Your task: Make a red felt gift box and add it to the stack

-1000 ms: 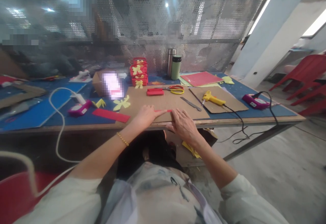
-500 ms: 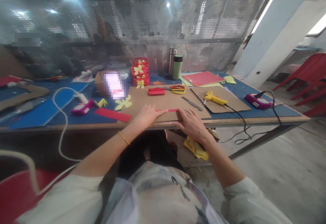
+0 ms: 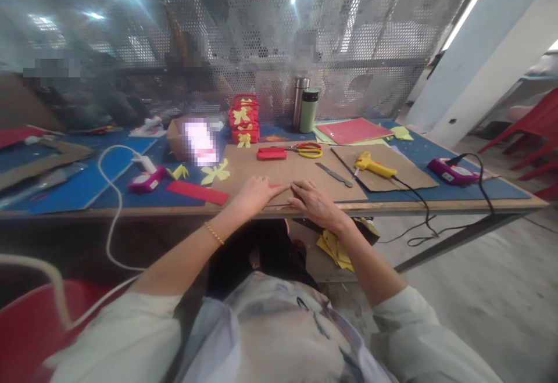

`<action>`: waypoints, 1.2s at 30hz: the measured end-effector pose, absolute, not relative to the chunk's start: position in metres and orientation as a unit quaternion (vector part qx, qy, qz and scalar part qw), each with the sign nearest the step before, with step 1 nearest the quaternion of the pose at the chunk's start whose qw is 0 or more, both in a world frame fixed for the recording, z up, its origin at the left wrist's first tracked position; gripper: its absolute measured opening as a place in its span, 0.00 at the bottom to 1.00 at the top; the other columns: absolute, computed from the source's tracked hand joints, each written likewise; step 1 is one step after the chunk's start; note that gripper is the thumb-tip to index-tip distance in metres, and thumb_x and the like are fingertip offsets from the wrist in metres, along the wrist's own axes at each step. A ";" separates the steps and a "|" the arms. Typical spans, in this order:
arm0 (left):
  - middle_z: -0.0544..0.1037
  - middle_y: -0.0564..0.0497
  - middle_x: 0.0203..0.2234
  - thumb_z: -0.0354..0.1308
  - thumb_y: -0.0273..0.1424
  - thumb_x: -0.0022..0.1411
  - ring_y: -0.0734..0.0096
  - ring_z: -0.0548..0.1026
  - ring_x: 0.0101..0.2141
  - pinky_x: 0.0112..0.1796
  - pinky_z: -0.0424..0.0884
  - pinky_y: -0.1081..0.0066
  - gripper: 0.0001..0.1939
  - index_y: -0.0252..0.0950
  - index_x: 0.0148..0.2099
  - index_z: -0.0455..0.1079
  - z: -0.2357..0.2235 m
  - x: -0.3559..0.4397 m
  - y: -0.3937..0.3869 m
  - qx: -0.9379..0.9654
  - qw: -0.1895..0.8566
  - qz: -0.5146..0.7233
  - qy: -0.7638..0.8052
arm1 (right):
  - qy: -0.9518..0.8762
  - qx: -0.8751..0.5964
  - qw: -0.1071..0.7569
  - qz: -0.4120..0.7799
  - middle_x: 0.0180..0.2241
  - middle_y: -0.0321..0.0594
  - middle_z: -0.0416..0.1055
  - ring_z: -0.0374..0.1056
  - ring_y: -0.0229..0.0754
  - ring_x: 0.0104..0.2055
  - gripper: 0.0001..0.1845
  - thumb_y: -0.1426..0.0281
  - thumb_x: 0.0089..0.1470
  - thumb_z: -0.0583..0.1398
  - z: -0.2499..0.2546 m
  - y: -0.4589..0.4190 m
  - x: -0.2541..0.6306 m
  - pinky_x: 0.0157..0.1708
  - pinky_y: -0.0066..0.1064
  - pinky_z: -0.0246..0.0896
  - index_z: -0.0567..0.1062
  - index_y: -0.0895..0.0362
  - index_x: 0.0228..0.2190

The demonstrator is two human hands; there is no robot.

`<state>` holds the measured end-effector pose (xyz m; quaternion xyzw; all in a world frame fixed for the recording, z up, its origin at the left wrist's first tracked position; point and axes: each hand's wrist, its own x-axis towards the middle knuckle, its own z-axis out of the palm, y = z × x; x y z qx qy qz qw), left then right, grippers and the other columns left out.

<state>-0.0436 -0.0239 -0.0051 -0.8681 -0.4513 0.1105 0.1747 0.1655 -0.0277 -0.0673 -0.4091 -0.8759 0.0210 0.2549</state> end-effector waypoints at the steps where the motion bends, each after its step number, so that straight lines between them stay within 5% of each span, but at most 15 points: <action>1: 0.78 0.38 0.49 0.45 0.25 0.77 0.57 0.78 0.48 0.45 0.68 0.64 0.30 0.51 0.76 0.55 -0.005 -0.045 -0.027 -0.866 0.175 0.106 -0.456 | -0.877 -0.409 0.251 0.019 0.54 0.55 0.74 0.68 0.54 0.56 0.24 0.58 0.74 0.48 -0.066 -0.028 0.167 0.59 0.46 0.64 0.75 0.60 0.53; 8: 0.79 0.32 0.45 0.44 0.18 0.72 0.52 0.77 0.49 0.46 0.66 0.60 0.21 0.24 0.62 0.69 -0.016 -0.060 -0.047 -0.818 0.191 0.047 -0.540 | -0.875 -0.414 0.250 -0.010 0.53 0.54 0.74 0.69 0.56 0.54 0.24 0.57 0.73 0.51 -0.071 -0.027 0.165 0.59 0.50 0.63 0.73 0.58 0.58; 18: 0.78 0.30 0.46 0.48 0.14 0.67 0.49 0.73 0.49 0.44 0.65 0.58 0.18 0.25 0.46 0.81 -0.018 -0.049 -0.047 -0.822 0.228 0.052 -0.520 | -0.882 -0.434 0.182 -0.034 0.57 0.55 0.72 0.66 0.55 0.57 0.33 0.52 0.72 0.50 -0.061 -0.031 0.159 0.58 0.45 0.61 0.64 0.57 0.69; 21: 0.78 0.31 0.44 0.50 0.14 0.66 0.51 0.74 0.48 0.44 0.65 0.58 0.18 0.25 0.44 0.82 -0.019 -0.049 -0.045 -0.832 0.211 0.067 -0.510 | -0.869 -0.474 0.127 -0.058 0.53 0.54 0.72 0.66 0.55 0.54 0.32 0.50 0.71 0.51 -0.054 -0.036 0.150 0.54 0.42 0.61 0.68 0.53 0.67; 24: 0.79 0.32 0.44 0.49 0.16 0.69 0.54 0.75 0.46 0.45 0.64 0.60 0.19 0.26 0.52 0.80 -0.019 -0.047 -0.046 -0.827 0.207 0.068 -0.518 | -0.860 -0.493 0.110 -0.072 0.53 0.54 0.72 0.65 0.55 0.54 0.32 0.49 0.70 0.52 -0.050 -0.040 0.144 0.53 0.41 0.60 0.71 0.52 0.65; 28: 0.79 0.36 0.44 0.47 0.21 0.73 0.56 0.77 0.45 0.44 0.64 0.61 0.28 0.39 0.72 0.64 -0.019 -0.044 -0.049 -0.815 0.185 0.053 -0.546 | -0.860 -0.492 0.115 -0.080 0.52 0.56 0.72 0.65 0.57 0.52 0.34 0.47 0.69 0.52 -0.050 -0.043 0.143 0.51 0.43 0.60 0.70 0.54 0.66; 32: 0.78 0.38 0.43 0.46 0.22 0.73 0.54 0.77 0.44 0.43 0.63 0.61 0.32 0.50 0.74 0.59 -0.021 -0.043 -0.050 -0.799 0.184 0.069 -0.568 | -0.861 -0.482 0.133 -0.089 0.51 0.58 0.72 0.65 0.58 0.51 0.36 0.45 0.69 0.51 -0.053 -0.043 0.143 0.51 0.45 0.60 0.69 0.54 0.66; 36: 0.79 0.38 0.43 0.46 0.23 0.73 0.55 0.76 0.44 0.44 0.63 0.60 0.31 0.49 0.73 0.61 -0.019 -0.042 -0.049 -0.802 0.185 0.059 -0.565 | -0.858 -0.487 0.135 -0.092 0.51 0.58 0.72 0.65 0.58 0.51 0.37 0.45 0.68 0.52 -0.054 -0.044 0.141 0.51 0.45 0.60 0.70 0.55 0.66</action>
